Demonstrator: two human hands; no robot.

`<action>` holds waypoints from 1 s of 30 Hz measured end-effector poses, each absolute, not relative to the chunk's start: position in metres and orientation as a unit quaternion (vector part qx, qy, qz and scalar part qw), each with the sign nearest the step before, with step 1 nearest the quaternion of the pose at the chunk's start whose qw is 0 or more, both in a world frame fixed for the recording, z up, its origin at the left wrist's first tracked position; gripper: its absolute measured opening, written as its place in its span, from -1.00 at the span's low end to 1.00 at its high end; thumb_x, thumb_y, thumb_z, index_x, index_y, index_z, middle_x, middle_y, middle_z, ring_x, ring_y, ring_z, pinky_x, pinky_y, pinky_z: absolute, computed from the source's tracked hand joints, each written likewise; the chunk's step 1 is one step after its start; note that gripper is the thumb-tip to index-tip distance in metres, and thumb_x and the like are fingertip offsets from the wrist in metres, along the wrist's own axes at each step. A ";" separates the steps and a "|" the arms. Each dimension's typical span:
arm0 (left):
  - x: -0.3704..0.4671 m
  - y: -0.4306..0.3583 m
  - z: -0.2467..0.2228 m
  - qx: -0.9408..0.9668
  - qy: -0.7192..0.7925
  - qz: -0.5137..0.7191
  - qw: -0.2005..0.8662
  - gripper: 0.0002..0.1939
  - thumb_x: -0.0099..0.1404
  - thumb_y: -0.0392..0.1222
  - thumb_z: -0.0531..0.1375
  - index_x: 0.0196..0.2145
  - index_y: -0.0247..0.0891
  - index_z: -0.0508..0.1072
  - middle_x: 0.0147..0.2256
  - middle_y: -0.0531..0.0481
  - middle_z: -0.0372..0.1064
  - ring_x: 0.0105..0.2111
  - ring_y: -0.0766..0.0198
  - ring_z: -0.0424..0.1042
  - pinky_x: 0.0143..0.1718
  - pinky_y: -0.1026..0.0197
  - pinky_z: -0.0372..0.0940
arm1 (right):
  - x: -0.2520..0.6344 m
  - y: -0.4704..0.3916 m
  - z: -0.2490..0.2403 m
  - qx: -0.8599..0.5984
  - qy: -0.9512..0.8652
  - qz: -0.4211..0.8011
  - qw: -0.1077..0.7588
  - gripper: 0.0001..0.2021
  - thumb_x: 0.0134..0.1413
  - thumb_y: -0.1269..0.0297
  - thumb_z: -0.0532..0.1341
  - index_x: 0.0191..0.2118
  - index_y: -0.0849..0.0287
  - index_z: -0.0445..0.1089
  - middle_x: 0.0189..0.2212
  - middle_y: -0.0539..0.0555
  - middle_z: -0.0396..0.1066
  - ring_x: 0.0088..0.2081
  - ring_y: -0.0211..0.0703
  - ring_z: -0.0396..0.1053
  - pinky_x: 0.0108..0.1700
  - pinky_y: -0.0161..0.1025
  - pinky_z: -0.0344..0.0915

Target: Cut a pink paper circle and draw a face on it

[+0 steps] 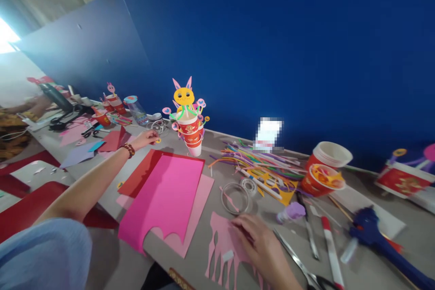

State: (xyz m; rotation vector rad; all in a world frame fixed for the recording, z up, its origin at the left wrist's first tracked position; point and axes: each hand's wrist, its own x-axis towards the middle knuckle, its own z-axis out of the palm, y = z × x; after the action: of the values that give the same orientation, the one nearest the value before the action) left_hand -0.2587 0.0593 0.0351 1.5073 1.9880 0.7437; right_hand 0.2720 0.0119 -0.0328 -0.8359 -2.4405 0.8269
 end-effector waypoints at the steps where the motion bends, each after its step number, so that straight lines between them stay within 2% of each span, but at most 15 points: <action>1: -0.247 0.051 0.039 0.567 0.721 0.291 0.273 -0.67 0.38 -0.11 0.17 0.05 -0.29 0.35 0.00 -0.14 0.34 -0.10 0.13 0.42 -0.11 -0.01 0.40 | 0.272 0.012 -0.034 -0.301 -0.883 0.287 0.218 -0.75 0.28 0.21 0.07 -0.11 0.08 0.47 -0.15 0.15 0.51 -0.09 -0.02 0.46 -0.06 -0.13 0.40; 6: -0.134 -0.003 0.040 0.635 0.604 0.340 0.341 -0.89 0.36 -0.21 0.16 -0.21 -0.31 0.39 -0.32 0.00 0.44 -0.37 0.32 0.46 -0.28 0.23 0.40 | 0.269 0.004 -0.031 -0.304 -0.881 0.227 0.283 -0.78 0.25 0.22 0.10 -0.10 0.06 0.47 -0.16 0.14 0.52 -0.12 -0.03 0.49 -0.11 -0.16 0.44; 10: -0.024 -0.045 0.032 0.688 0.497 0.334 0.410 -0.96 0.31 -0.31 0.15 -0.29 -0.28 0.41 -0.32 -0.01 0.46 -0.41 0.35 0.48 -0.36 0.33 0.36 | 0.258 -0.012 -0.018 -0.294 -0.867 0.245 0.319 -0.76 0.18 0.13 0.21 -0.06 0.05 0.43 -0.18 0.10 0.53 -0.19 -0.08 0.52 -0.18 -0.26 0.46; 12: 0.017 -0.055 0.028 0.703 0.466 0.341 0.416 -0.93 0.27 -0.38 0.16 -0.29 -0.29 0.43 -0.29 -0.03 0.45 -0.41 0.36 0.47 -0.34 0.34 0.35 | 0.253 -0.021 -0.012 -0.301 -0.854 0.281 0.319 -0.79 0.16 0.09 0.23 -0.15 0.06 0.43 -0.27 0.06 0.54 -0.27 -0.13 0.52 -0.24 -0.33 0.45; 14: 0.044 -0.060 0.023 0.712 0.449 0.357 0.405 -0.92 0.24 -0.38 0.20 -0.29 -0.28 0.44 -0.32 -0.03 0.44 -0.32 0.30 0.46 -0.24 0.30 0.33 | 0.249 -0.028 -0.008 -0.314 -0.838 0.317 0.314 -0.82 0.21 0.09 0.19 -0.29 0.08 0.41 -0.38 0.01 0.52 -0.36 -0.18 0.50 -0.31 -0.37 0.43; 17: 0.061 -0.061 0.016 0.704 0.457 0.390 0.380 -0.92 0.25 -0.38 0.19 -0.29 -0.27 0.45 -0.35 -0.01 0.45 -0.32 0.29 0.45 -0.24 0.30 0.31 | 0.249 -0.033 -0.007 -0.330 -0.823 0.344 0.309 -0.74 0.29 0.13 0.09 -0.38 0.10 0.37 -0.47 -0.01 0.48 -0.42 -0.21 0.47 -0.36 -0.39 0.39; 21: 0.033 -0.065 0.009 0.704 0.503 0.397 0.307 -0.81 0.32 -0.41 0.05 -0.22 -0.23 0.41 -0.36 0.00 0.45 -0.39 0.31 0.46 -0.27 0.28 0.34 | 0.254 -0.031 -0.010 -0.344 -0.812 0.346 0.321 -0.74 0.29 0.13 0.09 -0.38 0.10 0.37 -0.44 0.01 0.48 -0.39 -0.18 0.46 -0.32 -0.38 0.37; 22: 0.014 -0.068 0.008 0.715 0.519 0.394 0.254 -0.82 0.34 -0.36 0.04 -0.19 -0.20 0.40 -0.31 -0.04 0.45 -0.35 0.28 0.47 -0.24 0.25 0.35 | 0.255 -0.030 -0.011 -0.349 -0.809 0.345 0.324 -0.74 0.28 0.13 0.10 -0.38 0.10 0.37 -0.44 0.01 0.48 -0.39 -0.18 0.46 -0.32 -0.38 0.36; 24: -0.038 -0.076 0.007 0.701 0.600 0.369 0.111 -0.82 0.38 -0.25 0.03 -0.16 -0.14 0.40 -0.14 -0.11 0.44 -0.10 0.16 0.44 -0.03 0.16 0.31 | 0.257 -0.028 -0.013 -0.361 -0.804 0.345 0.323 -0.75 0.27 0.12 0.11 -0.38 0.10 0.37 -0.45 0.01 0.47 -0.40 -0.17 0.45 -0.33 -0.37 0.36; 26: -0.103 -0.087 0.005 0.611 0.728 0.310 -0.011 -0.77 0.40 -0.15 0.00 -0.06 -0.08 0.37 -0.02 -0.08 0.39 0.00 0.13 0.39 0.06 0.11 0.27 | 0.259 -0.026 -0.013 -0.367 -0.800 0.350 0.321 -0.76 0.26 0.11 0.11 -0.37 0.09 0.39 -0.45 0.01 0.47 -0.40 -0.16 0.44 -0.33 -0.36 0.36; 28: -0.164 -0.103 0.002 0.570 0.769 0.288 -0.028 -0.73 0.39 -0.11 -0.03 -0.06 -0.14 0.37 -0.07 -0.11 0.40 -0.12 0.08 0.44 -0.03 0.04 0.33 | 0.260 -0.025 -0.014 -0.361 -0.799 0.361 0.317 -0.77 0.26 0.11 0.10 -0.32 0.09 0.41 -0.42 0.03 0.49 -0.39 -0.15 0.45 -0.31 -0.34 0.37; 30: -0.209 -0.120 -0.005 0.567 0.781 0.259 -0.020 -0.75 0.33 -0.05 0.03 -0.18 -0.17 0.44 -0.17 -0.09 0.41 -0.22 0.06 0.46 -0.13 0.04 0.37 | 0.260 -0.024 -0.014 -0.355 -0.798 0.373 0.312 -0.77 0.26 0.12 0.09 -0.29 0.08 0.42 -0.39 0.05 0.50 -0.37 -0.14 0.45 -0.30 -0.34 0.38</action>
State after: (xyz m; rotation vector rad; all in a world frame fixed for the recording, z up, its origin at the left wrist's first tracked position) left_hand -0.2089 -0.1200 -0.0046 1.8046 2.4860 0.8254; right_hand 0.2600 -0.0243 -0.0137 -0.9363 -2.1070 0.9852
